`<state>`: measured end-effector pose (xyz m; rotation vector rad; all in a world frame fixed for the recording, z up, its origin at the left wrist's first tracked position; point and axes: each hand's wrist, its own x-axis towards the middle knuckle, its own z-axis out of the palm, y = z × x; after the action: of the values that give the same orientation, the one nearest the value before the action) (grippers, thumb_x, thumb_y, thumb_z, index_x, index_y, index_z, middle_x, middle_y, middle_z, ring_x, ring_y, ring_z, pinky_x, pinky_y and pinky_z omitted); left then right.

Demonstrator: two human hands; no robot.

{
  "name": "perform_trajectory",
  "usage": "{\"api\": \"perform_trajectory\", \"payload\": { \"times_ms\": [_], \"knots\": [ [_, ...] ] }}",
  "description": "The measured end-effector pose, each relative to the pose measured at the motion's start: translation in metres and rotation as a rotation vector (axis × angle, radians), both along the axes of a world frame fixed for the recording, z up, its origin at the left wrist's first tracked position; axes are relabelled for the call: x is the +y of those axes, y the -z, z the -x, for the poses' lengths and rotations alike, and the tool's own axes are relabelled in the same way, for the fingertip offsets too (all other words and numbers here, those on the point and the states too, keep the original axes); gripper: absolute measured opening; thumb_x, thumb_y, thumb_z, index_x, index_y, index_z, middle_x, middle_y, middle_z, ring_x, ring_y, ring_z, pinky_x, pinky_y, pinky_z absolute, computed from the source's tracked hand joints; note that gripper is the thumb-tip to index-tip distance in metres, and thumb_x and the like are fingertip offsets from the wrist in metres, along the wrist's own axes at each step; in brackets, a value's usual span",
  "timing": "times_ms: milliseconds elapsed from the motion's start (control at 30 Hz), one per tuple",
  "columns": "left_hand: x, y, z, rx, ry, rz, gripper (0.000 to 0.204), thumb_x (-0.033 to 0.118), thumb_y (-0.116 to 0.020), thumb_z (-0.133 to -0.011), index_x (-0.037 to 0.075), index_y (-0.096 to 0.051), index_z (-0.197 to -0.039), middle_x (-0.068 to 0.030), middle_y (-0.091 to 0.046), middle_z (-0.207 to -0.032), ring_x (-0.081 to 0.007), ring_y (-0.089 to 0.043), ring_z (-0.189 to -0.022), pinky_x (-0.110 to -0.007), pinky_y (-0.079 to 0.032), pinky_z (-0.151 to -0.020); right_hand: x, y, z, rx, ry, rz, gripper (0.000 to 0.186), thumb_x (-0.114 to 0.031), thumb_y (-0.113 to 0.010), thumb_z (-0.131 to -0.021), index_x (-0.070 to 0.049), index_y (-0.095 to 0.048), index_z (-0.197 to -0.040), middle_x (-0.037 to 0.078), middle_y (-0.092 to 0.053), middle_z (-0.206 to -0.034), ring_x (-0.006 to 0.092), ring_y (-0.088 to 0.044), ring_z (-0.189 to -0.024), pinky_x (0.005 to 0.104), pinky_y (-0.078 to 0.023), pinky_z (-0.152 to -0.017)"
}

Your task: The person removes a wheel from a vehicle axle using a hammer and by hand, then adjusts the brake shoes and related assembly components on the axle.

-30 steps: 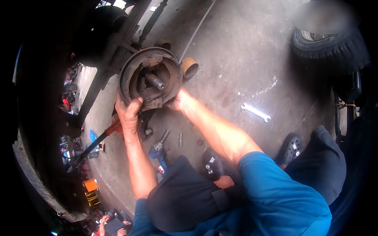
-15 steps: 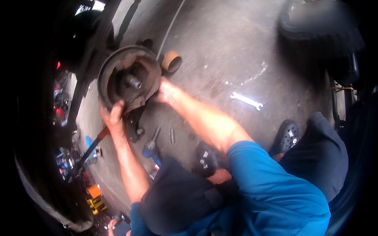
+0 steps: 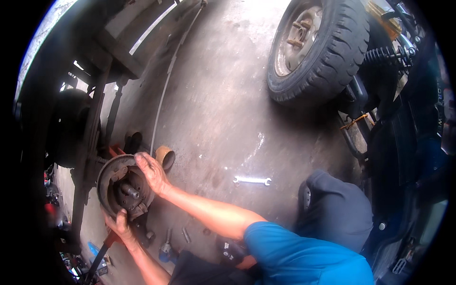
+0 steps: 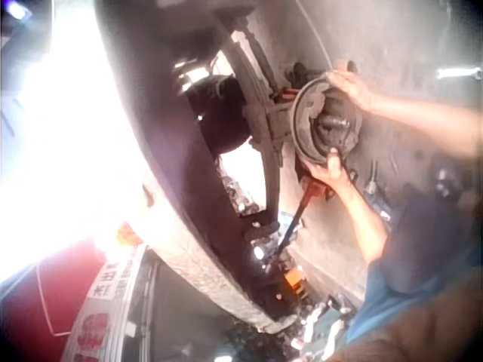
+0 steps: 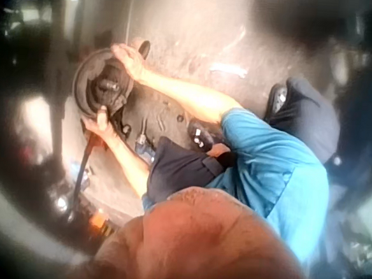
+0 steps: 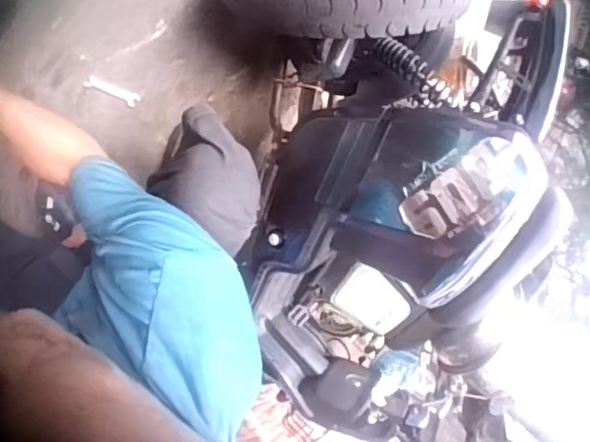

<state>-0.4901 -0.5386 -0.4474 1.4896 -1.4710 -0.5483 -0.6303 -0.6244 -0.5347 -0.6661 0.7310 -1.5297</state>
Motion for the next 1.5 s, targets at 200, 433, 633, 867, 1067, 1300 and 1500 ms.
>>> {"api": "perform_trajectory", "payload": {
  "times_ms": [200,433,633,867,1067,1300,1500],
  "knots": [
    [0.005,0.01,-0.011,-0.06,-0.011,0.085,0.077,0.019,-0.059,-0.071,-0.014,-0.035,-0.136,-0.024,-0.042,-0.137,-0.0316,-0.042,-0.126,-0.038,-0.028,-0.109,-0.012,-0.008,-0.003,0.092,-0.071,-0.003,0.066,-0.062,-0.045,-0.091,0.002,-0.056,-0.096,0.011,-0.055,-0.082,0.0206,-0.049,-0.083,0.0333,-0.041,-0.08],
    [0.013,0.007,-0.011,-0.075,-0.032,0.1,0.079,0.018,-0.063,-0.069,-0.014,-0.036,-0.136,-0.0246,-0.042,-0.137,-0.0319,-0.043,-0.125,-0.038,-0.029,-0.109,-0.01,-0.008,-0.018,0.062,0.014,0.014,0.06,-0.056,-0.051,-0.091,0.003,-0.057,-0.097,0.008,-0.055,-0.084,0.0164,-0.049,-0.085,0.0307,-0.042,-0.08],
    [0.009,0.015,-0.01,-0.019,-0.098,0.046,0.087,0.019,-0.075,-0.067,-0.013,-0.034,-0.138,-0.0223,-0.044,-0.137,-0.029,-0.042,-0.127,-0.038,-0.025,-0.111,-0.021,-0.01,0.002,0.145,0.061,0.07,0.06,-0.054,-0.051,-0.092,0.005,-0.06,-0.096,0.01,-0.061,-0.086,0.0146,-0.053,-0.086,0.0311,-0.044,-0.079],
    [-0.002,-0.008,0.013,0.033,0.031,0.05,0.081,0.019,-0.073,-0.069,-0.01,-0.039,-0.136,-0.0178,-0.047,-0.135,-0.0274,-0.048,-0.121,-0.037,-0.032,-0.107,-0.022,-0.016,-0.003,0.135,0.057,0.066,0.072,-0.064,-0.049,-0.089,0.007,-0.061,-0.096,0.014,-0.064,-0.082,0.0206,-0.059,-0.083,0.034,-0.045,-0.078],
    [0.005,-0.02,0.006,0.209,0.049,-0.091,0.082,0.02,-0.073,-0.071,-0.004,-0.035,-0.14,-0.0161,-0.048,-0.135,-0.0281,-0.05,-0.121,-0.041,-0.037,-0.105,-0.024,-0.016,-0.012,0.225,0.106,-0.003,0.073,-0.063,-0.047,-0.089,0.008,-0.064,-0.099,0.028,-0.066,-0.093,0.0379,-0.064,-0.098,0.0416,-0.047,-0.087],
    [-0.005,-0.008,-0.042,-0.011,-0.135,-0.061,0.053,0.029,-0.052,-0.096,-0.002,-0.04,-0.138,-0.0151,-0.047,-0.139,-0.0289,-0.043,-0.128,-0.047,-0.03,-0.111,-0.014,-0.022,0.01,0.243,-0.001,-0.052,0.066,-0.057,-0.047,-0.091,0.007,-0.065,-0.095,0.027,-0.066,-0.088,0.0402,-0.064,-0.092,0.0427,-0.048,-0.085],
    [-0.016,-0.027,0.004,-0.116,-0.352,-0.402,0.039,0.007,-0.048,-0.097,-0.007,-0.043,-0.133,-0.0179,-0.046,-0.139,-0.0279,-0.047,-0.124,-0.043,-0.036,-0.11,-0.014,-0.02,0.013,0.219,-0.029,-0.064,0.065,-0.058,-0.047,-0.091,0.005,-0.066,-0.093,0.025,-0.067,-0.086,0.0382,-0.064,-0.089,0.0416,-0.049,-0.083]
  ]
}}
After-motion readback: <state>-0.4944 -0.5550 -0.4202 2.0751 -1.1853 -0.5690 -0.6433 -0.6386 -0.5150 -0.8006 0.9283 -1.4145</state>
